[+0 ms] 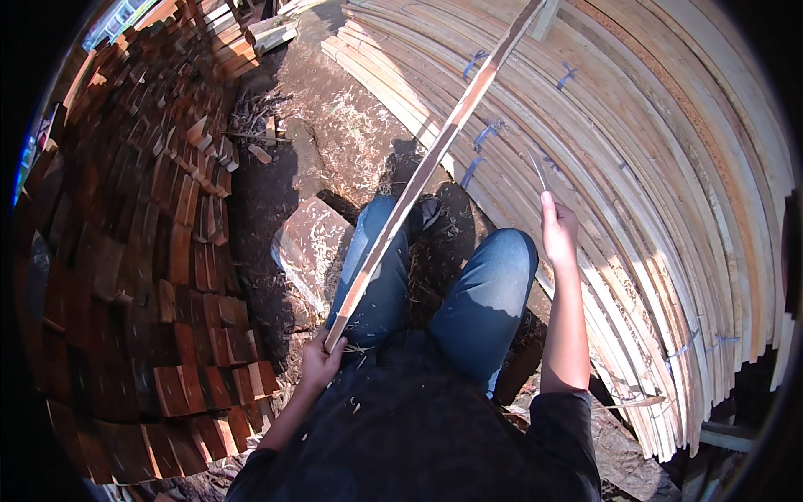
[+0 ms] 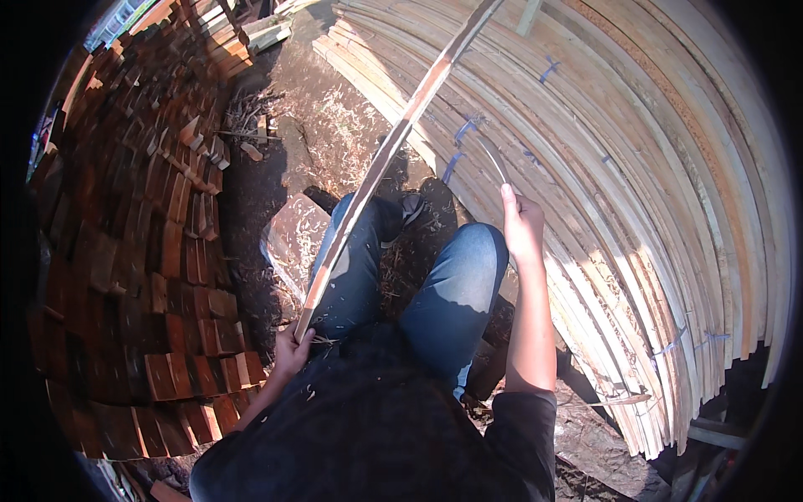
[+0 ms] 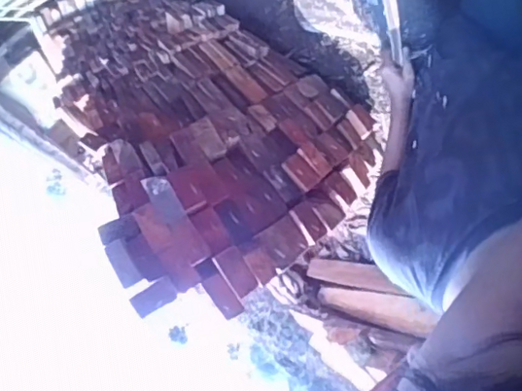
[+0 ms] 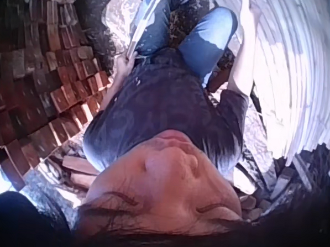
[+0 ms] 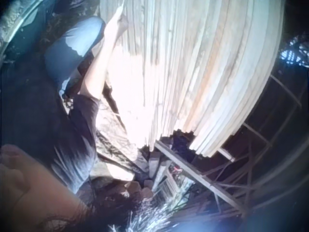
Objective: The person sits on the ground and uses a curved knife to shave thin strips from a long piece of wood held between their legs. They repeatedly scrape the blade along the wood's length to remove the outer layer, creating fine wood shavings.
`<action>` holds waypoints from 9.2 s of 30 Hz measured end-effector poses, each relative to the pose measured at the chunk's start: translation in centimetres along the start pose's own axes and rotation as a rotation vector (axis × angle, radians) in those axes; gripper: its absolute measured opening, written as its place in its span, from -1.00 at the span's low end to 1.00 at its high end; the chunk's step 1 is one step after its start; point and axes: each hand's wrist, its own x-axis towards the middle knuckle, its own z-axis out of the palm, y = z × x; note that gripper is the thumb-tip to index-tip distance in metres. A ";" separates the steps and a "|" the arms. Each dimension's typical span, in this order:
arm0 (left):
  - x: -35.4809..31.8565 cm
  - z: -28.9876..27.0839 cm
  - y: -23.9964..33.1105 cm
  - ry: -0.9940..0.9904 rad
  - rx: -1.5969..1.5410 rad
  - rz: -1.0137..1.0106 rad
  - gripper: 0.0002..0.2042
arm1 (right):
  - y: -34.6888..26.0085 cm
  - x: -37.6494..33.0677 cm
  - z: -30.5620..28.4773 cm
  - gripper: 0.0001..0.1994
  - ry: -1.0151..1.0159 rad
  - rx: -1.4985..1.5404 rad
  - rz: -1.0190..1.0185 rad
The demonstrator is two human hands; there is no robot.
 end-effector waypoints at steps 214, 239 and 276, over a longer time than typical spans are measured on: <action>9.5 3.1 8.9 -0.370 0.002 -0.108 -0.68 | 6.6 3.4 5.4 -0.38 0.127 -0.499 0.234; 9.6 2.5 8.0 -0.358 -0.029 -0.121 -0.70 | 5.7 8.0 5.4 -0.34 0.038 -0.493 0.176; 10.6 2.8 9.4 -0.202 0.112 -0.007 -0.72 | -0.5 2.8 10.3 -0.58 -0.172 -0.740 -0.706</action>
